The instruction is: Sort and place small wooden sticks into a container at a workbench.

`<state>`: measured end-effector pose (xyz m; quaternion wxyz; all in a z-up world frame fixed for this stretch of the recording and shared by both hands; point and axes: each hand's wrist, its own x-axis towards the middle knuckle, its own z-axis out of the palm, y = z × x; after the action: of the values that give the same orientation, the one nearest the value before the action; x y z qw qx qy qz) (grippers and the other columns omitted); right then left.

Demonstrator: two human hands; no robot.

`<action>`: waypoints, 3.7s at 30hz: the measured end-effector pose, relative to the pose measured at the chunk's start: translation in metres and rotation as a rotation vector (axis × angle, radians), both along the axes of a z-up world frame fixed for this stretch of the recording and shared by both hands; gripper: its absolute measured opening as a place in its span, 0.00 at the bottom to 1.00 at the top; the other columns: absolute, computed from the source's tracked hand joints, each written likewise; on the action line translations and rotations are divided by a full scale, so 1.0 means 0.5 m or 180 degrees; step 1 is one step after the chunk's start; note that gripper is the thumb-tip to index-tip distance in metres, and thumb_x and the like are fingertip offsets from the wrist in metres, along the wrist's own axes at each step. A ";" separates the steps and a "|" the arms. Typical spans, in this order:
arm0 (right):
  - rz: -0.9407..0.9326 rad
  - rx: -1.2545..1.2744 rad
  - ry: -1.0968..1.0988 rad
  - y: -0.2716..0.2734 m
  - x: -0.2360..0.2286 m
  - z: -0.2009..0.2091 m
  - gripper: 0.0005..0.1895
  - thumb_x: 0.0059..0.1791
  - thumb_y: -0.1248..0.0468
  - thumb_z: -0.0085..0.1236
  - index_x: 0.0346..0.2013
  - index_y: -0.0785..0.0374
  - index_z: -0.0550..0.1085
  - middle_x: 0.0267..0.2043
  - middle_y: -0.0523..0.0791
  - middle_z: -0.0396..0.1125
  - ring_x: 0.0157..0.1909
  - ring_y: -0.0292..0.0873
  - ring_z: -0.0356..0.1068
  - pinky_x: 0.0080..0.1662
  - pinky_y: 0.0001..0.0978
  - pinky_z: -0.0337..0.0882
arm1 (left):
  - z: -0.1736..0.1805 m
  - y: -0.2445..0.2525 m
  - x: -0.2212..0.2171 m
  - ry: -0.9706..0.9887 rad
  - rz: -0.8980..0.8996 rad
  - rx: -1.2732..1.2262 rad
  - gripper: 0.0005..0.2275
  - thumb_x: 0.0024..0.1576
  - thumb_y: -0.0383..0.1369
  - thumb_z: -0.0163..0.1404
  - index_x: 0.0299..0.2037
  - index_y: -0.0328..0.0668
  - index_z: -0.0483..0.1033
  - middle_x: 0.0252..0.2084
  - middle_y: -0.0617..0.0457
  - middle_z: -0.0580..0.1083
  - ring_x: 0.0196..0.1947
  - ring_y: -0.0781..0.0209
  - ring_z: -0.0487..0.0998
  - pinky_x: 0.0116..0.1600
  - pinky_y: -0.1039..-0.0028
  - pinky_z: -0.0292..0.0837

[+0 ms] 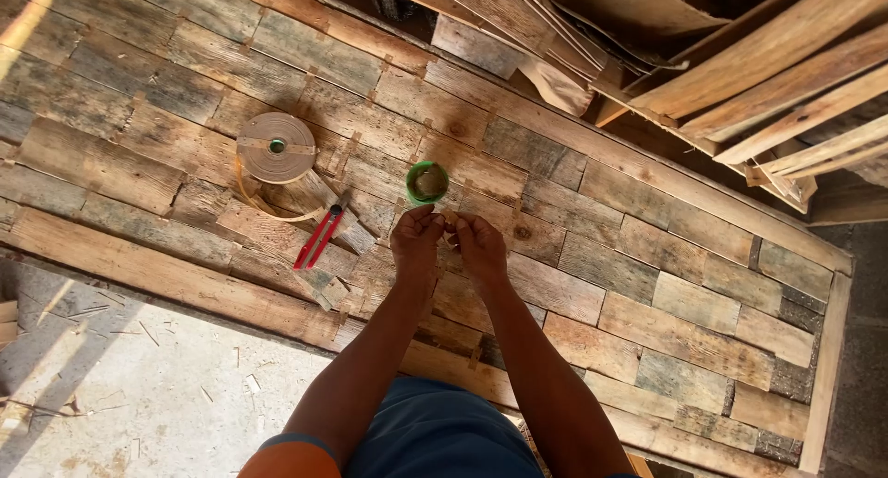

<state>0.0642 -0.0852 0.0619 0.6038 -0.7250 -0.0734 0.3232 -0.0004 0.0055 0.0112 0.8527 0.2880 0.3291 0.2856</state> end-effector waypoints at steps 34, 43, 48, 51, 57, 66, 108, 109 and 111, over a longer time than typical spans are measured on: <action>0.0013 -0.0133 -0.0136 0.113 0.062 -0.086 0.06 0.52 0.65 0.64 0.40 0.65 0.77 0.31 0.43 0.74 0.29 0.34 0.66 0.32 0.28 0.65 | 0.035 0.169 0.028 0.1559 -0.1082 0.3079 0.10 0.61 0.31 0.56 0.51 0.40 0.78 0.40 0.45 0.82 0.38 0.54 0.86 0.41 0.67 0.83; -0.0475 -0.0475 -0.0871 0.149 0.063 -0.104 0.16 0.47 0.67 0.68 0.44 0.66 0.70 0.37 0.45 0.76 0.39 0.36 0.77 0.42 0.27 0.77 | -0.021 0.142 0.039 0.1757 -0.0098 0.4200 0.14 0.66 0.32 0.52 0.59 0.37 0.76 0.54 0.42 0.79 0.45 0.46 0.85 0.48 0.61 0.84; -0.0804 -0.1210 -0.0405 0.182 0.053 -0.017 0.21 0.46 0.65 0.69 0.47 0.66 0.67 0.34 0.49 0.75 0.33 0.40 0.77 0.34 0.30 0.77 | -0.026 0.125 0.044 0.1916 0.0287 0.3282 0.25 0.61 0.43 0.59 0.63 0.38 0.69 0.62 0.41 0.71 0.59 0.44 0.77 0.57 0.59 0.82; -0.0949 -0.1210 -0.0113 0.181 0.057 -0.023 0.23 0.45 0.66 0.69 0.48 0.67 0.67 0.34 0.50 0.74 0.31 0.43 0.77 0.32 0.32 0.76 | -0.023 0.138 0.070 0.2494 -0.0415 0.2386 0.38 0.49 0.48 0.68 0.65 0.36 0.63 0.62 0.40 0.69 0.62 0.43 0.70 0.66 0.49 0.68; -0.1019 -0.1056 0.0128 0.168 0.067 -0.042 0.25 0.44 0.66 0.69 0.49 0.67 0.66 0.36 0.50 0.73 0.31 0.42 0.76 0.31 0.33 0.76 | -0.103 0.135 0.101 0.2176 -0.0415 0.1611 0.43 0.46 0.47 0.70 0.67 0.37 0.59 0.64 0.40 0.69 0.65 0.42 0.70 0.70 0.53 0.66; -0.0520 -0.1484 -0.0544 0.119 0.069 -0.055 0.23 0.46 0.65 0.70 0.48 0.65 0.66 0.37 0.47 0.74 0.37 0.39 0.74 0.38 0.31 0.75 | -0.082 0.140 0.102 0.2136 -0.0288 0.1499 0.41 0.47 0.43 0.70 0.67 0.39 0.59 0.63 0.41 0.70 0.64 0.43 0.70 0.68 0.55 0.67; -0.0778 -0.1128 -0.0742 0.123 0.097 -0.129 0.12 0.56 0.57 0.57 0.43 0.63 0.78 0.39 0.44 0.75 0.40 0.37 0.73 0.44 0.32 0.75 | -0.033 0.133 0.068 0.1720 -0.0162 0.1777 0.21 0.56 0.22 0.57 0.60 0.36 0.67 0.39 0.50 0.81 0.34 0.65 0.84 0.38 0.77 0.84; -0.0790 -0.1119 -0.0731 0.118 0.089 -0.097 0.12 0.56 0.57 0.57 0.43 0.63 0.78 0.39 0.44 0.75 0.40 0.37 0.73 0.44 0.32 0.75 | -0.009 0.123 0.059 0.1724 -0.0173 0.1791 0.21 0.56 0.22 0.57 0.60 0.36 0.67 0.39 0.50 0.81 0.34 0.65 0.84 0.38 0.77 0.84; -0.0567 -0.0822 -0.0499 0.112 0.077 -0.033 0.11 0.55 0.58 0.59 0.44 0.63 0.78 0.35 0.43 0.73 0.35 0.36 0.69 0.38 0.31 0.72 | 0.040 0.109 0.044 0.1833 -0.0236 0.1557 0.22 0.56 0.24 0.58 0.60 0.33 0.66 0.38 0.51 0.80 0.29 0.66 0.80 0.33 0.77 0.79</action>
<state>0.1025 -0.0293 0.0456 0.5243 -0.8232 -0.0137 0.2177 0.0218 0.0600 0.0314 0.6410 0.5633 0.4668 0.2321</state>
